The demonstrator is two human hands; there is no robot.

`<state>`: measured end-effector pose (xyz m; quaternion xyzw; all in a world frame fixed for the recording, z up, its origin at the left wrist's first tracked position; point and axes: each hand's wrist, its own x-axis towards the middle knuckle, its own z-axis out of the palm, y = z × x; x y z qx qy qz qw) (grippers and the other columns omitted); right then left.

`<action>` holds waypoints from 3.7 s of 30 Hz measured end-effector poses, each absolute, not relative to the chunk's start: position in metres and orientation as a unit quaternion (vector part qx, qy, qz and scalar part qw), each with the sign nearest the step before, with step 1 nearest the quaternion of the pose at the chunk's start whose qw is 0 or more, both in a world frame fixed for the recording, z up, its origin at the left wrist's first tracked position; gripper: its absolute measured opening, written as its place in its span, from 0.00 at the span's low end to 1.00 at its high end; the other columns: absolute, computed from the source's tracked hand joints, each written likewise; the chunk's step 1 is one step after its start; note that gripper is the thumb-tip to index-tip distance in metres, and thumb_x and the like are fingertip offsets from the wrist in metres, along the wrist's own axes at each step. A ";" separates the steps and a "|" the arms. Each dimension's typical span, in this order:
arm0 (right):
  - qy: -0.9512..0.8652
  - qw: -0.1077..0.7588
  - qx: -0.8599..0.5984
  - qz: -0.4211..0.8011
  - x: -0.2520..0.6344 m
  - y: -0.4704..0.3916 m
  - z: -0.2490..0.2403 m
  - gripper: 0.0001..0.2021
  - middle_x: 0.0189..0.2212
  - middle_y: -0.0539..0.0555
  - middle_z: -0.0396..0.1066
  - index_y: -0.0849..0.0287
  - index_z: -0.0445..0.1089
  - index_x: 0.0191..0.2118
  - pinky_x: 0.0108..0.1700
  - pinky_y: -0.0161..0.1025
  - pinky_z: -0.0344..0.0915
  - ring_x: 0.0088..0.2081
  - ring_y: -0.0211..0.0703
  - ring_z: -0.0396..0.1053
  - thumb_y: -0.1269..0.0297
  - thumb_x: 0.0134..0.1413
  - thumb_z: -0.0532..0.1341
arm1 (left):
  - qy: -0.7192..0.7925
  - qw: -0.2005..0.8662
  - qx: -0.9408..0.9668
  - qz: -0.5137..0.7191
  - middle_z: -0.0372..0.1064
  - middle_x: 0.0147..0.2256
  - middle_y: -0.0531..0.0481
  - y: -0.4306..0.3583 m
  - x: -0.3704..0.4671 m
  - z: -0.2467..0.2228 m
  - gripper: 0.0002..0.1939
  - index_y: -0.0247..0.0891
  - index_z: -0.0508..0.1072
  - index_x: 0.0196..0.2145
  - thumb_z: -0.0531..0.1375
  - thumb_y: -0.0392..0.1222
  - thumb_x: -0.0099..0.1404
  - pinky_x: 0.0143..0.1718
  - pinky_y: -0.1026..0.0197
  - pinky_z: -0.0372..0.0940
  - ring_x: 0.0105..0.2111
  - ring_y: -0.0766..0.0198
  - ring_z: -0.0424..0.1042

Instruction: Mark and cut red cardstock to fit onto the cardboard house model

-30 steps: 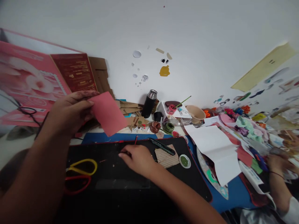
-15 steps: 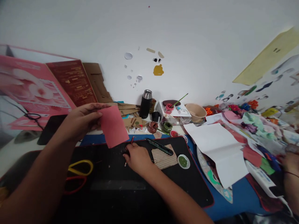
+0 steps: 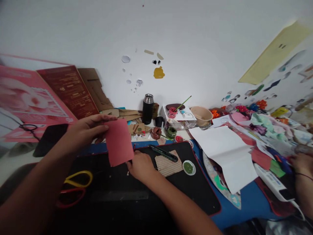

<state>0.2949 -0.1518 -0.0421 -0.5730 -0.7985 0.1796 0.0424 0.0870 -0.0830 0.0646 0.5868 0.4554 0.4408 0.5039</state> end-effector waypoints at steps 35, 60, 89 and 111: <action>-0.597 0.474 -0.497 0.414 0.338 -0.174 -0.073 0.06 0.28 0.48 0.68 0.56 0.76 0.39 0.29 0.36 0.59 0.26 0.38 0.62 0.61 0.60 0.64 | 0.553 0.240 0.753 0.266 0.76 0.55 0.38 -0.105 0.068 -0.041 0.25 0.38 0.78 0.56 0.60 0.51 0.66 0.54 0.46 0.71 0.46 0.51 0.77; -0.523 0.497 -0.482 0.497 0.340 -0.180 -0.071 0.07 0.27 0.47 0.68 0.56 0.76 0.39 0.29 0.34 0.59 0.25 0.37 0.59 0.60 0.57 0.69 | 0.482 0.247 0.829 0.141 0.71 0.57 0.41 -0.168 0.080 -0.069 0.13 0.42 0.77 0.52 0.64 0.39 0.70 0.63 0.42 0.69 0.59 0.47 0.72; -0.436 0.406 -0.374 0.711 0.347 -0.191 -0.057 0.17 0.25 0.46 0.71 0.58 0.77 0.40 0.18 0.30 0.51 0.17 0.30 0.58 0.48 0.60 0.73 | 0.311 0.055 0.937 0.147 0.79 0.58 0.44 -0.145 0.113 -0.030 0.16 0.42 0.79 0.57 0.54 0.39 0.80 0.69 0.40 0.60 0.65 0.47 0.68; -0.251 0.631 -0.416 0.605 0.375 -0.164 -0.047 0.25 0.16 0.42 0.59 0.57 0.71 0.31 0.16 0.31 0.45 0.13 0.30 0.51 0.38 0.57 0.72 | 0.483 0.179 0.825 0.232 0.77 0.56 0.42 -0.146 0.073 -0.030 0.22 0.47 0.76 0.61 0.60 0.56 0.75 0.61 0.40 0.70 0.56 0.45 0.76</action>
